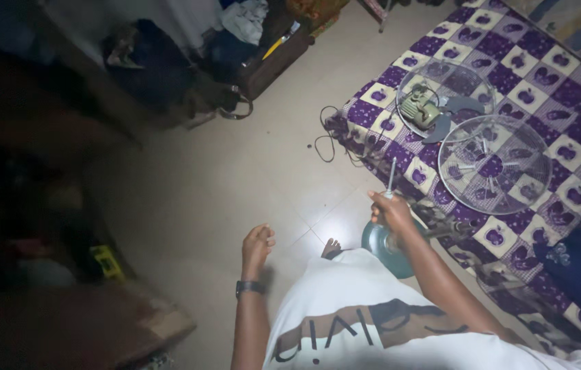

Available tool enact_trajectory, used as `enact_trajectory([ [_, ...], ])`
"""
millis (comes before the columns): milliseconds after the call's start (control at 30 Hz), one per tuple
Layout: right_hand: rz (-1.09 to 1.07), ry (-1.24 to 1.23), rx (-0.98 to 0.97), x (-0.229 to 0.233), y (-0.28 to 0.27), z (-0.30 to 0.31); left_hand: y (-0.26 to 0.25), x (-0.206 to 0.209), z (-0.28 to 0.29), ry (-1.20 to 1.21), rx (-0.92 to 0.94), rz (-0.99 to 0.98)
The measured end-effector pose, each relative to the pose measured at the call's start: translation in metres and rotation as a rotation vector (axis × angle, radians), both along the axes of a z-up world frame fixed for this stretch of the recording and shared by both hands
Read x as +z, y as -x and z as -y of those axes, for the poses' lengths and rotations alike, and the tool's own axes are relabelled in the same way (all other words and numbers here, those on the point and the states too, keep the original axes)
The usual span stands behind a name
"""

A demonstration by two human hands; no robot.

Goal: The person uses a screwdriver to repeatedly tighten a screw on the base of a standing fan. They then pick up the fan motor housing and rotate it to inspect the exterior.

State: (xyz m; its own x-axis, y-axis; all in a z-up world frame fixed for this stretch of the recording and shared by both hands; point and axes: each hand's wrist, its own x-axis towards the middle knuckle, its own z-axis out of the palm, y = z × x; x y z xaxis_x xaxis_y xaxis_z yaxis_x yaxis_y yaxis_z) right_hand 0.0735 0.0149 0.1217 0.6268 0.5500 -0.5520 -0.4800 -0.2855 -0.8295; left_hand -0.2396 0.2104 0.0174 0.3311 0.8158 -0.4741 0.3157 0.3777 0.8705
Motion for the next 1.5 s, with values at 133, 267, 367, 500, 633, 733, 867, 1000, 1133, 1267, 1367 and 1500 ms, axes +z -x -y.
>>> enact_trajectory([
  [133, -0.027, 0.014, -0.077, -0.012, -0.036, -0.022, -0.022, 0.004, -0.054, 0.066, -0.027, -0.082],
  [267, 0.035, 0.054, -0.069, -0.032, -0.068, -0.05, -0.06, 0.006, -0.112, -0.104, -0.183, -0.178],
  [367, 0.122, 0.06, -0.052, -0.039, -0.074, -0.058, -0.079, 0.005, -0.129, -0.11, -0.264, -0.107],
  [500, -0.016, 0.026, -0.242, -0.032, -0.091, -0.075, -0.144, 0.021, -0.162, 0.012, -0.295, -0.081],
  [633, -0.018, 0.015, -0.353, -0.049, -0.084, -0.073, -0.176, 0.022, -0.19, 0.054, -0.466, -0.198],
  [733, -0.04, 0.044, -0.52, -0.059, -0.081, -0.078, -0.202, 0.016, -0.229, 0.112, -0.54, -0.202],
  [867, -0.065, -0.019, -0.721, -0.058, -0.075, -0.1, -0.241, 0.002, -0.291, 0.035, -0.711, -0.168],
  [1000, -0.073, -0.018, -0.916, -0.048, -0.068, -0.134, -0.289, -0.003, -0.342, 0.002, -0.899, -0.178],
  [1133, 0.096, -0.048, -0.958, -0.033, -0.048, -0.166, -0.352, 0.017, -0.371, -0.065, -1.087, -0.159],
  [1267, 0.045, -0.12, -1.124, -0.018, -0.028, -0.185, -0.397, 0.044, -0.376, -0.159, -1.259, -0.176],
  [1367, 0.051, -0.123, -1.242, -0.006, -0.016, -0.19, -0.421, 0.053, -0.364, -0.112, -1.361, -0.114],
  [1500, 0.099, -0.159, -1.364, 0.014, -0.001, -0.195, -0.439, 0.055, -0.344, -0.088, -1.482, 0.005],
])
